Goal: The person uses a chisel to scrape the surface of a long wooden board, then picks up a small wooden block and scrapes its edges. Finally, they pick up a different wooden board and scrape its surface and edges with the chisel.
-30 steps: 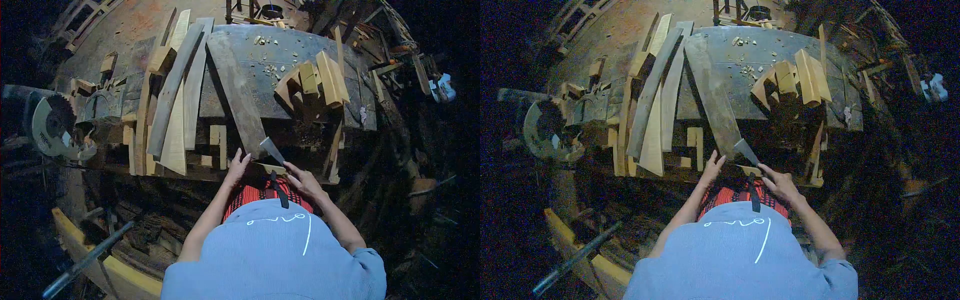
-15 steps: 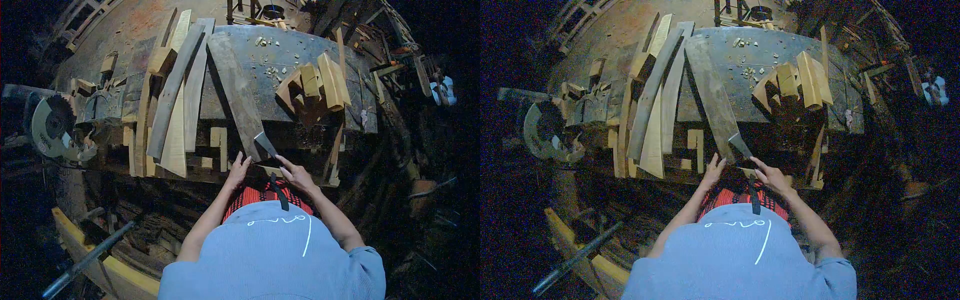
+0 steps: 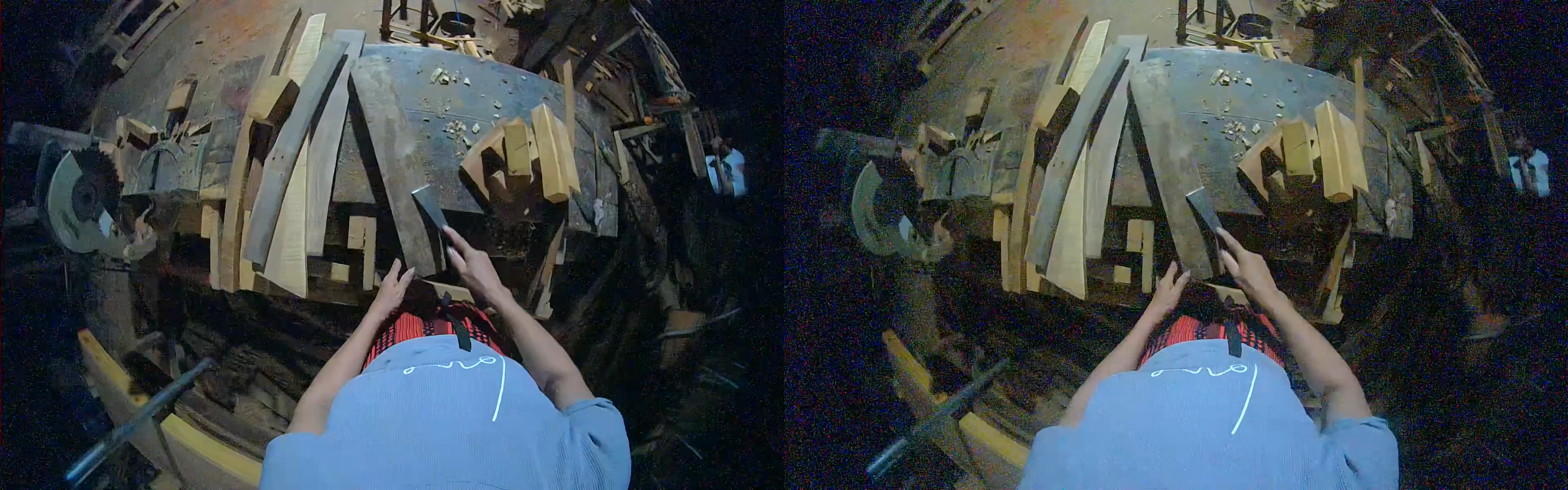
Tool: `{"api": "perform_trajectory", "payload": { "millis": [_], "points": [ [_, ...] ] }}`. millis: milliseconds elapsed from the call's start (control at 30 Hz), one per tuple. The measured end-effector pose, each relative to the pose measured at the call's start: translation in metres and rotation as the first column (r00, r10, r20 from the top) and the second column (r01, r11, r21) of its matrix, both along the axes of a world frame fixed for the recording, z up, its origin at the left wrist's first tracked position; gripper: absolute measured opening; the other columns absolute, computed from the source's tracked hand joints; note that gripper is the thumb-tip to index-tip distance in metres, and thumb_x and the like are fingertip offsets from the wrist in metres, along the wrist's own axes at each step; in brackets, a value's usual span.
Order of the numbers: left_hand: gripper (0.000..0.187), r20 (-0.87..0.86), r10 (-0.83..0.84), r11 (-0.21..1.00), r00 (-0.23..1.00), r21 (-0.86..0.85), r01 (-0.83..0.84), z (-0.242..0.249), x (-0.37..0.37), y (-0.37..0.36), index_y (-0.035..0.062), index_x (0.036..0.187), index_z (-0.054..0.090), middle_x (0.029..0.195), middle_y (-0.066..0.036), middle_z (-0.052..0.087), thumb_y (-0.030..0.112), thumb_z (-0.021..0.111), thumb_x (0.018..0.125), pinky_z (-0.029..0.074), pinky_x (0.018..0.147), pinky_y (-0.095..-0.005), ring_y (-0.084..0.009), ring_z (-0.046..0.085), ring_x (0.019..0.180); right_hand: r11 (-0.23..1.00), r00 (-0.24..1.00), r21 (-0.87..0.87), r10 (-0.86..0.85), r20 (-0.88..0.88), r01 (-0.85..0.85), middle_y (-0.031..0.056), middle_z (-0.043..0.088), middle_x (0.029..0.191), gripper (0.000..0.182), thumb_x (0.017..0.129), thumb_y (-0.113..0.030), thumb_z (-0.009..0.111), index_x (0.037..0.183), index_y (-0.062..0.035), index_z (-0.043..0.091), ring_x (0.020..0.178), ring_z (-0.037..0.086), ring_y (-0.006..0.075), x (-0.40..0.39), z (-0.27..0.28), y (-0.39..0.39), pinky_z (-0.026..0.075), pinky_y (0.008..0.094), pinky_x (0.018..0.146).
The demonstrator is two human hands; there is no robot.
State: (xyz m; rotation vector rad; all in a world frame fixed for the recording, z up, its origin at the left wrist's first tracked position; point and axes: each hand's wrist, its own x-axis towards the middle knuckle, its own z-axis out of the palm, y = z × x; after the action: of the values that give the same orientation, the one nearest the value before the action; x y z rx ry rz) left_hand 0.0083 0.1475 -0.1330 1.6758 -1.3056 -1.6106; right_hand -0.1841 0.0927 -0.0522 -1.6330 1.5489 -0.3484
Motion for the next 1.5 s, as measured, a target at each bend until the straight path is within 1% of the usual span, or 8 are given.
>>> {"api": "perform_trajectory", "payload": {
  "millis": [67,233,433,567,867,967,1100,1500],
  "points": [
    [0.067,-0.008,0.005,0.999,1.0,0.033,-0.004,0.006,-0.001,-0.001,-0.013,0.122,0.026,0.126,-0.029,0.031,0.038,0.046,0.085,0.024,0.098,-0.0298,-0.0309,0.03,0.121,0.997,1.0,0.074,-0.011,-0.008,0.011,0.0239,0.057,0.079,0.046,0.084,-0.027,0.044,0.128,-0.0279,0.03,0.073,0.056,0.0389,0.004,-0.005,-0.003,0.044,0.0433,0.065],
    [0.066,0.01,-0.001,1.0,1.0,0.024,0.001,0.002,-0.001,0.0,-0.0138,0.121,0.027,0.124,-0.03,0.033,0.037,0.046,0.085,0.026,0.097,-0.0301,-0.0313,0.033,0.119,0.987,0.996,-0.151,-0.045,0.072,0.056,0.0254,0.055,0.093,0.043,0.084,-0.027,0.043,0.126,-0.0238,0.033,0.084,0.054,0.0401,0.035,-0.015,-0.086,0.043,0.0433,0.073],
    [0.064,0.0,-0.003,1.0,1.0,0.009,0.003,0.01,-0.002,-0.002,-0.0138,0.121,0.028,0.124,-0.03,0.033,0.037,0.046,0.085,0.027,0.097,-0.0308,-0.0315,0.033,0.119,0.99,0.999,-0.14,0.002,0.052,0.006,0.0252,0.054,0.1,0.043,0.084,-0.032,0.04,0.126,-0.023,0.033,0.093,0.051,0.0405,0.049,-0.006,-0.174,0.041,0.0427,0.08],
    [0.065,0.058,-0.106,0.991,0.993,-0.07,0.11,-0.008,0.003,0.006,-0.0134,0.121,0.027,0.125,-0.029,0.033,0.037,0.045,0.085,0.027,0.097,-0.0313,-0.0313,0.032,0.119,0.999,0.999,-0.051,0.022,0.023,-0.02,0.0257,0.054,0.098,0.043,0.084,-0.031,0.041,0.126,-0.0244,0.033,0.092,0.052,0.0407,0.042,0.005,-0.175,0.041,0.0441,0.08],
    [0.064,-0.088,0.0,1.0,0.996,0.025,0.002,-0.031,0.0,0.011,-0.0119,0.122,0.027,0.123,-0.029,0.035,0.037,0.045,0.085,0.029,0.096,-0.0319,-0.033,0.035,0.117,0.989,0.993,-0.125,-0.072,0.093,0.084,0.0287,0.054,0.092,0.044,0.084,-0.031,0.041,0.126,-0.0248,0.033,0.088,0.051,0.0437,0.058,-0.021,-0.159,0.042,0.045,0.078],
    [0.058,-0.036,0.013,0.994,0.999,0.113,-0.009,0.027,-0.002,-0.007,-0.0125,0.122,0.028,0.125,-0.027,0.035,0.027,0.049,0.085,0.026,0.097,-0.0298,-0.029,0.034,0.119,0.976,0.994,-0.205,-0.056,0.091,0.073,0.0268,0.052,0.1,0.045,0.083,-0.034,0.04,0.125,-0.0189,0.037,0.094,0.049,0.0424,0.062,-0.026,-0.214,0.04,0.0439,0.081],
    [0.056,0.014,0.0,1.0,1.0,0.016,0.0,0.001,-0.002,0.004,-0.0103,0.121,0.031,0.121,-0.03,0.037,0.031,0.044,0.086,0.03,0.095,-0.0323,-0.0339,0.036,0.116,0.991,0.994,-0.111,-0.067,0.089,0.077,0.0202,0.047,0.116,0.045,0.085,-0.032,0.04,0.127,-0.0161,0.035,0.107,0.045,0.0346,0.065,-0.018,-0.239,0.036,0.0357,0.089],
    [0.062,0.027,0.005,0.999,1.0,0.042,-0.006,0.006,-0.001,0.0,-0.0112,0.121,0.03,0.123,-0.029,0.036,0.035,0.047,0.084,0.029,0.096,-0.0318,-0.0328,0.034,0.118,0.997,0.999,-0.076,0.031,0.043,-0.027,0.0239,0.05,0.11,0.042,0.086,-0.027,0.039,0.127,-0.0182,0.034,0.103,0.048,0.0368,0.065,-0.004,-0.222,0.038,0.0375,0.085]
  ]
}}
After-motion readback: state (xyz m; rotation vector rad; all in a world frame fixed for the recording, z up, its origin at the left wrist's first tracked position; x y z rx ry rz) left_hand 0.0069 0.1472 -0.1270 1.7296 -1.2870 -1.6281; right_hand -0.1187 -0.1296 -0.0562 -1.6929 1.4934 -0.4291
